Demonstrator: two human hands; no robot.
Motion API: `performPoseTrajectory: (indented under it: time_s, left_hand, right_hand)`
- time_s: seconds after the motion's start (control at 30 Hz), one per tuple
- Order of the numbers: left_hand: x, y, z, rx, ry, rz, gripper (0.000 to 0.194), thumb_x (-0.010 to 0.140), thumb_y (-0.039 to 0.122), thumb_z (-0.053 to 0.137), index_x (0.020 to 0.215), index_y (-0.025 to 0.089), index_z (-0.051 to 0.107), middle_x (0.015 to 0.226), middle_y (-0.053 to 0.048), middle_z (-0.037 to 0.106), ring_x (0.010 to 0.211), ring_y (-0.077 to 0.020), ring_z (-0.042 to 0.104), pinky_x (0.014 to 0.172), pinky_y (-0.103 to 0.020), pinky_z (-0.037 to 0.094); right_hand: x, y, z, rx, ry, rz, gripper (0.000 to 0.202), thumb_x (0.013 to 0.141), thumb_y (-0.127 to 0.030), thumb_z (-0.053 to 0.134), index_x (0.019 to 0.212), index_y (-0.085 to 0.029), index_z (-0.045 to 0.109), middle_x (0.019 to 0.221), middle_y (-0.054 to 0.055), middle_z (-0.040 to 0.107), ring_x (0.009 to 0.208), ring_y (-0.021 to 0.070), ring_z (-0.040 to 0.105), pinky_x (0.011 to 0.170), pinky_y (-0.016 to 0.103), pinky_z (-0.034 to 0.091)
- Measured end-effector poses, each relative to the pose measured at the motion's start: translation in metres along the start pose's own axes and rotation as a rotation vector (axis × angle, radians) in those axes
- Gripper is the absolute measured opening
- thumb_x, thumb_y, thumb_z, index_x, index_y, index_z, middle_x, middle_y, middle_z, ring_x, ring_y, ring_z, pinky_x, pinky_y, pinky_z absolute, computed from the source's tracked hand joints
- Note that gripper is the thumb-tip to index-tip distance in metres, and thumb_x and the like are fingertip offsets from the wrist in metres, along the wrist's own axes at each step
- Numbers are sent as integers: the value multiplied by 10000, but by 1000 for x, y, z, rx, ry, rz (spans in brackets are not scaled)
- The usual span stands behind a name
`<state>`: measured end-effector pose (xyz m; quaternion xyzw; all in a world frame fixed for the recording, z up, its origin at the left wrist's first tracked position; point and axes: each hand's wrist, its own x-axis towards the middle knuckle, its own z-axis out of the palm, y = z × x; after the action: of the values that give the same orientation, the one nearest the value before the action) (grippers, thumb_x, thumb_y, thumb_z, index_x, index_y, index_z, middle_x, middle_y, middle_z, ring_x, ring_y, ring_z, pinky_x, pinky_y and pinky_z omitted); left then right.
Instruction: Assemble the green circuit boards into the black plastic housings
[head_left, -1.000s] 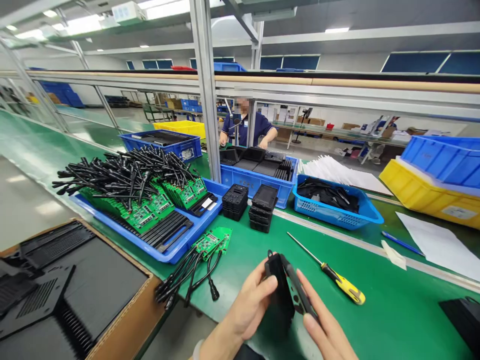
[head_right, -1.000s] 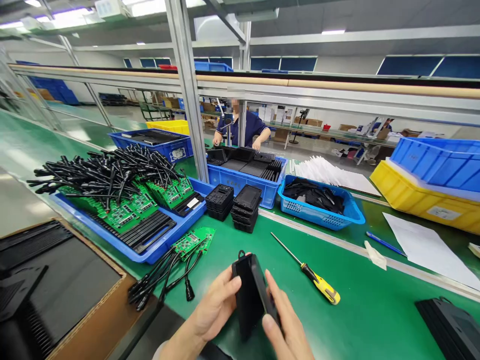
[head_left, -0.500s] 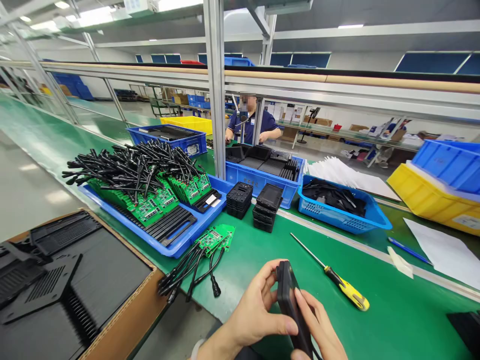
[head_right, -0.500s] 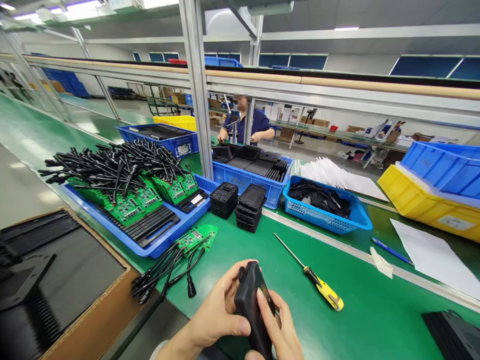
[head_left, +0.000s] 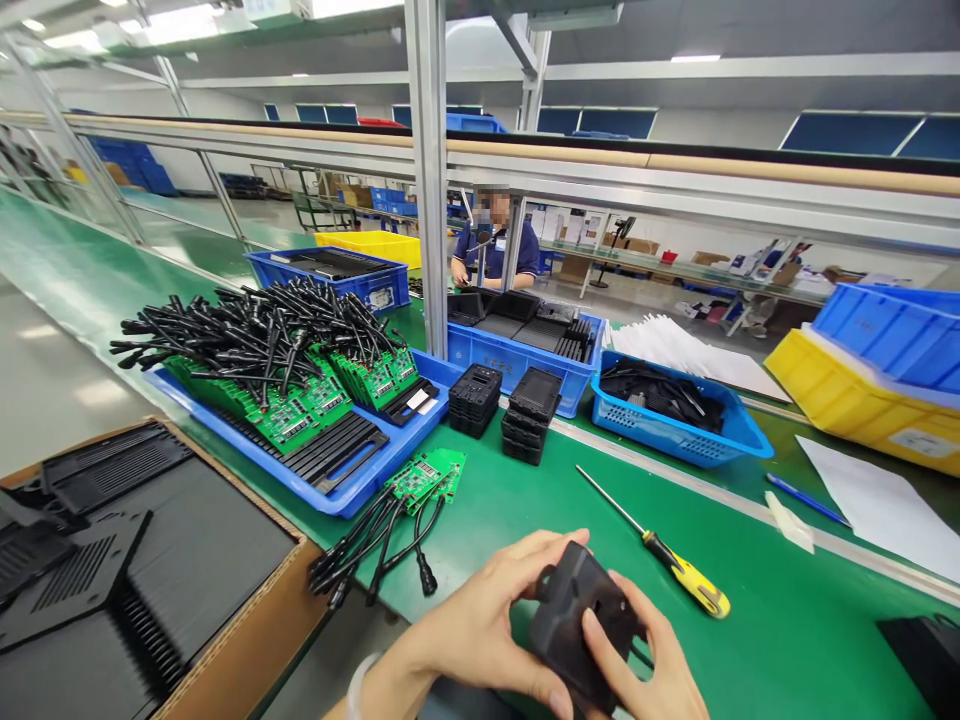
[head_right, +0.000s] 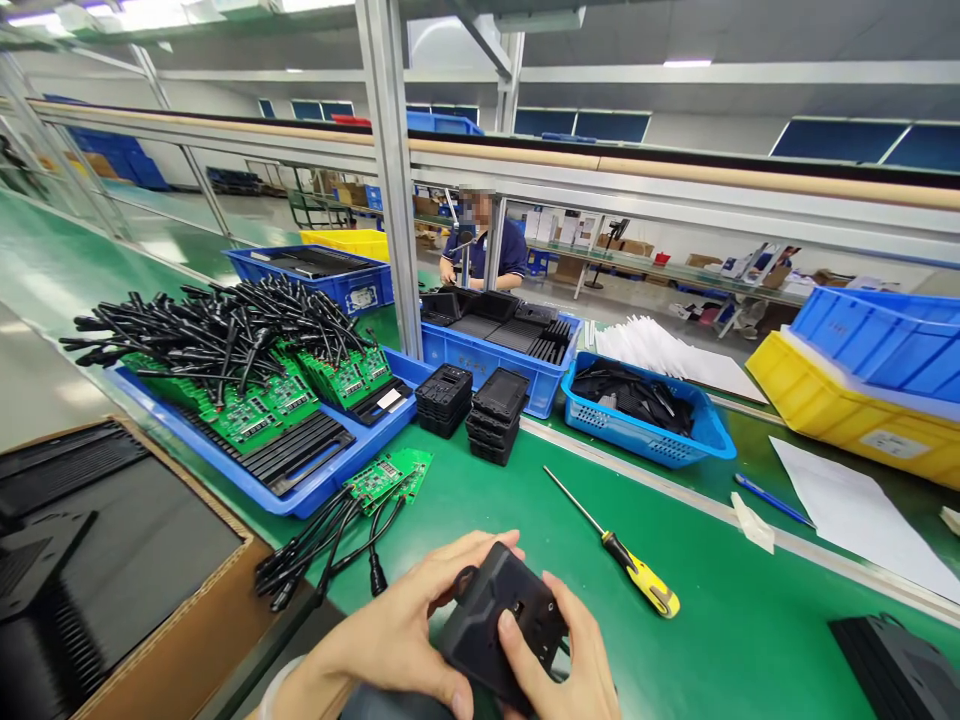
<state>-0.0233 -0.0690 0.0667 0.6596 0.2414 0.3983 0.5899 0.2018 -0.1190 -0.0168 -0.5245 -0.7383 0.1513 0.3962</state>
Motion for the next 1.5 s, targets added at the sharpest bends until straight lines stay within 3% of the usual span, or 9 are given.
performPoseTrajectory:
  time_s: [0.23, 0.33, 0.4, 0.6, 0.77, 0.87, 1.17, 1.37, 1.5]
  left_hand:
    - [9, -34, 17, -301, 311, -188, 351, 678, 308, 821, 922, 135, 637, 823, -22, 645, 755, -145, 573, 682, -226, 442]
    - [10, -49, 26, -434, 443, -123, 372, 663, 312, 835, 866, 151, 569, 814, -4, 625, 768, -127, 543, 713, -220, 421]
    - [9, -55, 31, -492, 487, -115, 395, 662, 316, 838, 859, 165, 531, 805, 6, 616, 766, -120, 530, 713, -214, 408]
    - [3, -69, 39, -499, 332, -117, 412, 681, 356, 815, 846, 202, 470, 742, 44, 553, 682, -104, 492, 633, -193, 371]
    - [4, -48, 18, 146, 53, -139, 418, 705, 240, 792, 1091, 240, 633, 974, -30, 668, 894, -204, 591, 799, -261, 413]
    - [5, -36, 15, 390, -55, -123, 187, 777, 255, 743, 963, 234, 731, 900, -34, 719, 872, -220, 622, 821, -268, 403]
    - [0, -51, 34, 423, 33, -58, 249, 808, 443, 678, 825, 200, 731, 658, -15, 654, 593, -154, 519, 599, -233, 375]
    - [-1, -49, 27, 343, 50, -105, 208, 776, 392, 718, 900, 228, 755, 770, -22, 728, 721, -200, 620, 715, -251, 402]
    - [-2, -56, 28, 350, 62, -129, 196, 766, 390, 723, 870, 228, 758, 783, -24, 733, 737, -205, 615, 737, -259, 396]
  right_hand:
    - [19, -15, -15, -401, 222, -282, 376, 873, -209, 571, 1183, -407, 650, 1321, 78, 555, 1252, 377, 462, 1021, 613, 331]
    - [17, -15, -21, -392, 490, -220, 247, 746, -285, 773, 980, -306, 698, 934, 82, 677, 977, 327, 605, 968, 528, 400]
    - [16, -11, -25, -313, 476, -105, 194, 747, -321, 775, 913, -271, 688, 819, 59, 686, 814, 275, 637, 841, 424, 484]
    - [21, -18, -23, 178, 352, 144, 252, 833, -397, 669, 1004, -218, 714, 951, 80, 744, 858, 248, 701, 732, 293, 575]
    - [21, -33, -25, 134, 259, -2, 170, 809, -373, 707, 906, -239, 748, 841, 68, 750, 764, 235, 711, 702, 281, 583]
    - [23, -37, -29, 240, 175, -98, 247, 838, -347, 687, 1075, -286, 714, 874, 46, 724, 762, 195, 696, 696, 250, 573]
    - [28, -33, -24, 393, 324, -290, 282, 866, -270, 662, 1125, -377, 682, 807, 28, 616, 810, 199, 609, 774, 370, 535]
    - [24, -36, -30, 448, 120, -37, 405, 789, -414, 736, 1179, -319, 678, 817, 32, 638, 682, 169, 625, 582, 246, 529]
    - [21, -39, -26, 461, 224, 39, 182, 761, -320, 769, 941, -291, 763, 685, 9, 614, 608, 157, 607, 551, 238, 518]
